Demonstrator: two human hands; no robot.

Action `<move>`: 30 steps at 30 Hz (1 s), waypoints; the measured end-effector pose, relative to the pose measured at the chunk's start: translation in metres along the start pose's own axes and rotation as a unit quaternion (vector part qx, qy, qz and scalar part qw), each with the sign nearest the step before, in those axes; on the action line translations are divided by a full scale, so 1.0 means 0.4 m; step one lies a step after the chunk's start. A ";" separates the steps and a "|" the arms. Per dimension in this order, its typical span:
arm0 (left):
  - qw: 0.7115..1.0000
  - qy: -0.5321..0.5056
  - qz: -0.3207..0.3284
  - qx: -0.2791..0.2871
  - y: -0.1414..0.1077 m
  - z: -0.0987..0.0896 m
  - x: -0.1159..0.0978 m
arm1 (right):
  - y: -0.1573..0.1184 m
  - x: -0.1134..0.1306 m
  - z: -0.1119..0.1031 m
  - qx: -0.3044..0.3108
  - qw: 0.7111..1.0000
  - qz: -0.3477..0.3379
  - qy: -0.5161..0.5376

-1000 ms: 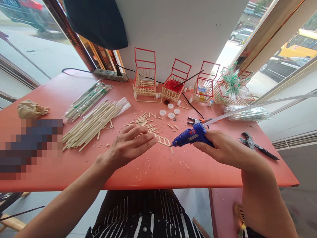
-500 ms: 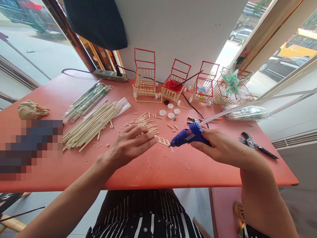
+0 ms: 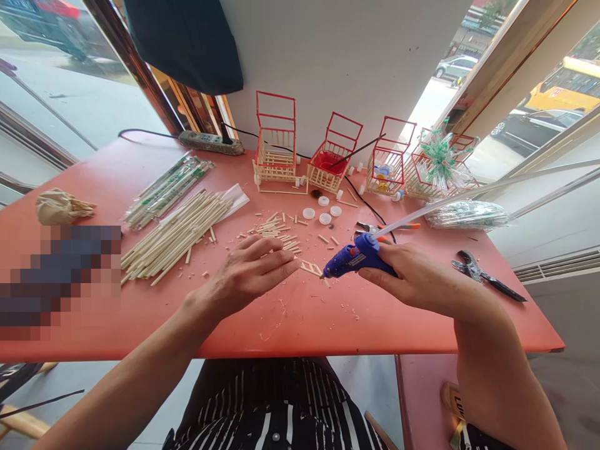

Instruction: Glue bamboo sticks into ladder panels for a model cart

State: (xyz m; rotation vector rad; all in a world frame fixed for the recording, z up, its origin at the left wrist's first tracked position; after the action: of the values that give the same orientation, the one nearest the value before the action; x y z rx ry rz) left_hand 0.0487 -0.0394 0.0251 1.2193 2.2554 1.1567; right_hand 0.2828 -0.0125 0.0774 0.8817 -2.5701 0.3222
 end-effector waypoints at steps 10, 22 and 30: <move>0.986 -0.083 -0.145 -0.003 -0.026 0.031 0.065 | -0.046 -0.008 -0.043 -0.174 0.978 0.099 -0.062; 0.932 -0.180 -0.314 -0.002 -0.044 0.043 0.102 | -0.033 0.051 0.043 -0.296 0.938 0.011 -0.180; 0.921 -0.198 -0.335 0.007 -0.047 0.053 0.113 | -0.005 0.068 0.069 -0.298 0.929 -0.029 -0.219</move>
State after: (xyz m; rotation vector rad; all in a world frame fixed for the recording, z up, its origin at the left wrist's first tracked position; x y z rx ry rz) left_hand 0.0250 0.0021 0.0016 0.5235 2.0916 0.5681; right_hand 0.2561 -0.0379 0.0648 0.8520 -2.7577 -0.7220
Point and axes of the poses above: each hand's wrist, its own y-axis towards the middle knuckle, its own z-axis out of the palm, x = y × z, the point moved 6 cm from there along y, towards the middle knuckle, and after that the axes turned 7 degrees about -z, right-handed, at the moved point
